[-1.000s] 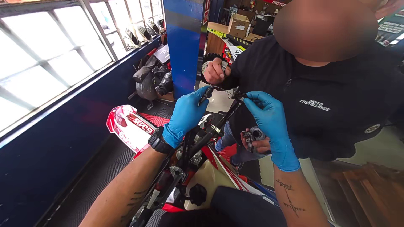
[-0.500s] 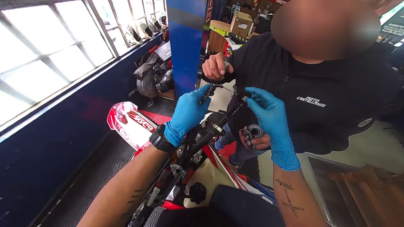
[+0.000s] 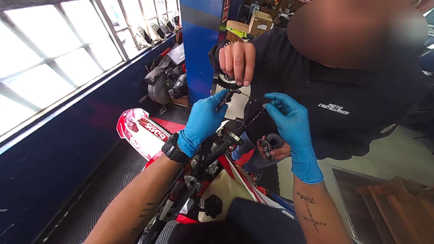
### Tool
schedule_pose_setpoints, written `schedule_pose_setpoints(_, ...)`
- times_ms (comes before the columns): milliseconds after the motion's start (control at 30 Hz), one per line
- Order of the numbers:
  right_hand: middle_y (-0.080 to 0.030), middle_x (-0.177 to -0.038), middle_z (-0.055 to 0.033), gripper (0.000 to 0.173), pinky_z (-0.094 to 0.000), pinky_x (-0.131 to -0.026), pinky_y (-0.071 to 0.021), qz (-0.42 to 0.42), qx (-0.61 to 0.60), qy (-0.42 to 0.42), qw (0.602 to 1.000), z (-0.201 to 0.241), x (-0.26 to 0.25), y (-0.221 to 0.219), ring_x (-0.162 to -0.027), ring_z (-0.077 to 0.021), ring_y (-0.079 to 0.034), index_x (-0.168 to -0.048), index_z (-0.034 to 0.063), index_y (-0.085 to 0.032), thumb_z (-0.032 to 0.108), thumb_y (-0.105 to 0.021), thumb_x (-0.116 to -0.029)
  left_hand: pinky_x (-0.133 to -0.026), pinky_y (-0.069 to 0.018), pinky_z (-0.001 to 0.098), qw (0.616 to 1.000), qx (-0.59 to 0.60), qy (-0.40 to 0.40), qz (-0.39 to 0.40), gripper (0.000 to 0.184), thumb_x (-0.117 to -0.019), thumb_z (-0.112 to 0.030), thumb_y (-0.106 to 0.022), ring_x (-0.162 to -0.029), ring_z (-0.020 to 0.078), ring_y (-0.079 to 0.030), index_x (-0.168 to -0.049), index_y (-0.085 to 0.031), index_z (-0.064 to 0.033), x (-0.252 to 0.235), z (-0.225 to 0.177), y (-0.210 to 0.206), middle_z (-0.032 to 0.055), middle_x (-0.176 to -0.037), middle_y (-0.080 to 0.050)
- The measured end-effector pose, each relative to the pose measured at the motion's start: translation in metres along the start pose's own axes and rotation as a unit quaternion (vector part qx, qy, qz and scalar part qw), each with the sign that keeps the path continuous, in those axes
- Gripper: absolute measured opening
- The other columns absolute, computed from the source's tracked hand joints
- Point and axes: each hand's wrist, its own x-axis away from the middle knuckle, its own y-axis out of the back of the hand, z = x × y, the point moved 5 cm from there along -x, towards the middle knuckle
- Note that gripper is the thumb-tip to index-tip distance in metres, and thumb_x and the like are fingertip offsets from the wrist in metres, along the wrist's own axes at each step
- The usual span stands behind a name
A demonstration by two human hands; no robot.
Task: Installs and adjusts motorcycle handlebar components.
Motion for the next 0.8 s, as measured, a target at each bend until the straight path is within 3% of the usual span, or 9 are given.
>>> schedule_pose_setpoints(67, -0.07, -0.096, -0.0002, 0.024, -0.0182, -0.072, -0.0551, -0.002, -0.001, 0.013, 1.0, 0.002, -0.001, 0.0, -0.08, -0.0029, -0.064, -0.12, 0.0074, -0.072, 0.009, -0.061, -0.0989, -0.091, -0.057, 0.0466, 1.0, -0.001, 0.002, 0.0, 0.038, -0.1017, -0.023, -0.057, -0.101, 0.0179, -0.072, -0.138, -0.065, -0.0187, 0.0, -0.001, 0.001, 0.0042, -0.111, -0.076)
schedule_pose_setpoints(200, -0.065, -0.096, -0.0007, 0.018, -0.0175, -0.076, -0.0532, -0.001, 0.015, 0.042, 0.999, 0.008, 0.0, 0.001, -0.088, -0.0059, -0.062, -0.108, 0.0091, -0.078, 0.009, -0.062, -0.0998, -0.09, -0.0573, 0.0465, 1.0, -0.005, -0.001, 0.0, 0.038, -0.1016, -0.023, -0.057, -0.1, 0.0178, -0.072, -0.138, -0.065, -0.0184, 0.0, -0.001, 0.001, 0.004, -0.111, -0.076)
schedule_pose_setpoints(267, -0.063, -0.098, -0.0012, 0.016, -0.0173, -0.075, -0.0546, -0.004, 0.044, 0.041, 0.998, 0.013, 0.002, -0.002, -0.087, -0.0052, -0.062, -0.108, 0.0094, -0.078, 0.018, -0.07, -0.0965, -0.09, -0.0575, 0.0462, 1.0, -0.004, -0.002, -0.003, 0.038, -0.1012, -0.022, -0.057, -0.099, 0.0172, -0.073, -0.137, -0.066, -0.0187, 0.0, -0.001, 0.0, 0.0031, -0.111, -0.076)
schedule_pose_setpoints(333, -0.061, -0.096, -0.0005, 0.024, -0.0173, -0.07, -0.0524, -0.021, 0.079, 0.034, 0.996, 0.02, 0.003, -0.009, -0.08, -0.0039, -0.059, -0.106, 0.0114, -0.078, 0.03, -0.078, -0.0906, -0.09, -0.0578, 0.0455, 1.0, -0.003, -0.002, -0.001, 0.037, -0.1014, -0.022, -0.057, -0.099, 0.0166, -0.073, -0.137, -0.066, -0.019, -0.001, -0.002, -0.001, 0.0024, -0.111, -0.076)
schedule_pose_setpoints(400, -0.06, -0.094, 0.0001, 0.028, -0.0194, -0.068, -0.0507, -0.041, 0.122, 0.032, 0.991, 0.026, 0.003, -0.016, -0.078, -0.0049, -0.057, -0.104, 0.0136, -0.078, 0.037, -0.079, -0.0889, -0.09, -0.0575, 0.0445, 1.0, -0.006, -0.002, 0.003, 0.036, -0.1019, -0.022, -0.057, -0.099, 0.016, -0.072, -0.136, -0.066, -0.0188, -0.001, -0.003, -0.001, 0.0021, -0.111, -0.076)
schedule_pose_setpoints(533, -0.06, -0.087, 0.0008, 0.015, -0.0218, -0.068, -0.0481, -0.053, 0.17, 0.048, 0.983, 0.034, 0.0, -0.026, -0.077, -0.0059, -0.057, -0.096, 0.0151, -0.08, 0.026, -0.07, -0.0953, -0.087, -0.0572, 0.0481, 1.0, -0.021, -0.001, 0.002, 0.038, -0.1004, -0.025, -0.058, -0.097, 0.0203, -0.073, -0.136, -0.066, -0.0165, -0.003, -0.009, 0.0, 0.0057, -0.106, -0.076)
schedule_pose_setpoints(667, -0.058, -0.083, 0.0014, 0.014, -0.0223, -0.068, -0.0467, -0.036, 0.179, 0.061, 0.981, 0.037, -0.002, -0.033, -0.078, -0.0066, -0.056, -0.09, 0.014, -0.077, 0.023, -0.068, -0.0941, -0.076, -0.0571, 0.052, 0.997, -0.069, -0.012, -0.039, 0.041, -0.1028, -0.037, -0.057, -0.086, 0.0263, -0.073, -0.137, -0.066, -0.0166, -0.01, -0.028, 0.002, 0.0083, -0.096, -0.076)
schedule_pose_setpoints(800, -0.058, -0.082, -0.0009, 0.015, -0.0277, -0.07, -0.0472, -0.015, 0.226, 0.084, 0.97, 0.039, -0.005, -0.027, -0.081, -0.0112, -0.057, -0.083, 0.013, -0.073, 0.022, -0.064, -0.0912, -0.066, -0.0546, 0.0513, 0.991, -0.117, -0.041, -0.053, 0.033, -0.1028, -0.037, -0.055, -0.077, 0.0267, -0.071, -0.123, -0.073, -0.0186, -0.013, -0.034, 0.0, 0.0066, -0.085, -0.073)
